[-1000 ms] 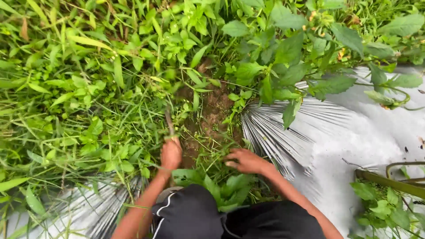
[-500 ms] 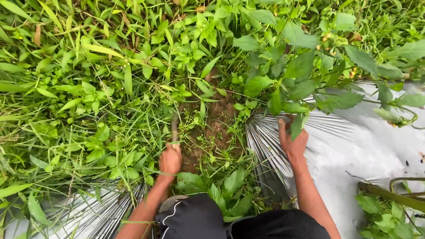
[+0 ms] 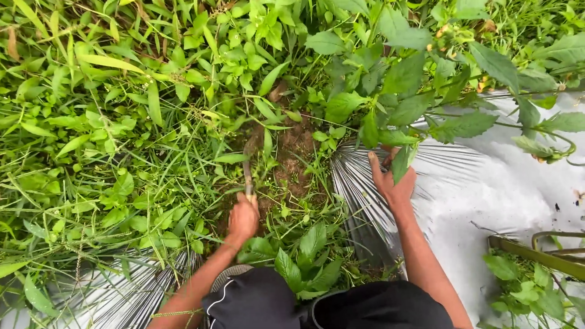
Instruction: The person uses a sickle to cut weeds and grass growing along the edge of a plastic mulch sheet in a garden. They repeatedly pull the cut vegetation by hand and clear the area around the base of nearby plants.
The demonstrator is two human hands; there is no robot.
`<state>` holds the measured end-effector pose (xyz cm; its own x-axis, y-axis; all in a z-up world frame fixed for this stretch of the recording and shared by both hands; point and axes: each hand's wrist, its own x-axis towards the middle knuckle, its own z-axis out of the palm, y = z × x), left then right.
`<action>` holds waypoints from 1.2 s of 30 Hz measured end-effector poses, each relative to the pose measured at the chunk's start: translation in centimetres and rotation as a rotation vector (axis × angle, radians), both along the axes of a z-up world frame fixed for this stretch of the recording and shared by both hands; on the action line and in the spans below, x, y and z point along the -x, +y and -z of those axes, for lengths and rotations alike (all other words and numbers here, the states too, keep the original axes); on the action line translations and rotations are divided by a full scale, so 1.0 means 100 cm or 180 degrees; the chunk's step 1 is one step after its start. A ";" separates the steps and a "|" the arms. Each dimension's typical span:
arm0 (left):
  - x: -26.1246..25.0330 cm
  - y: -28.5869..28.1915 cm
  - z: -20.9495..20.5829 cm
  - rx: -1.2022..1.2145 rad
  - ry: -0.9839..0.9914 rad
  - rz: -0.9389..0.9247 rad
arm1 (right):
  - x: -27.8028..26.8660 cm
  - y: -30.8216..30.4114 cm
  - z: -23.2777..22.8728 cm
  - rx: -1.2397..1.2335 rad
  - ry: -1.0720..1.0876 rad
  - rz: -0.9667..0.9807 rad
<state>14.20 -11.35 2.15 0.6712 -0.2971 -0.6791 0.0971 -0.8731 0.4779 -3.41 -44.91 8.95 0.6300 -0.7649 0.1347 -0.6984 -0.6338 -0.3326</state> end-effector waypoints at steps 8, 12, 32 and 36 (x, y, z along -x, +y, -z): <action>0.004 -0.020 0.007 0.0120 0.0182 0.0108 | -0.001 -0.004 0.007 -0.0064 0.0071 -0.0029; -0.008 -0.018 -0.015 -0.0070 -0.0198 0.0923 | 0.000 -0.005 0.009 -0.0065 0.0109 0.0008; 0.017 0.048 0.026 -0.0332 -0.0181 -0.0592 | 0.006 -0.005 0.015 0.0019 0.0203 0.0005; 0.036 0.039 0.012 -0.0451 -0.0077 -0.0788 | 0.008 -0.003 0.010 0.0003 0.0206 -0.0045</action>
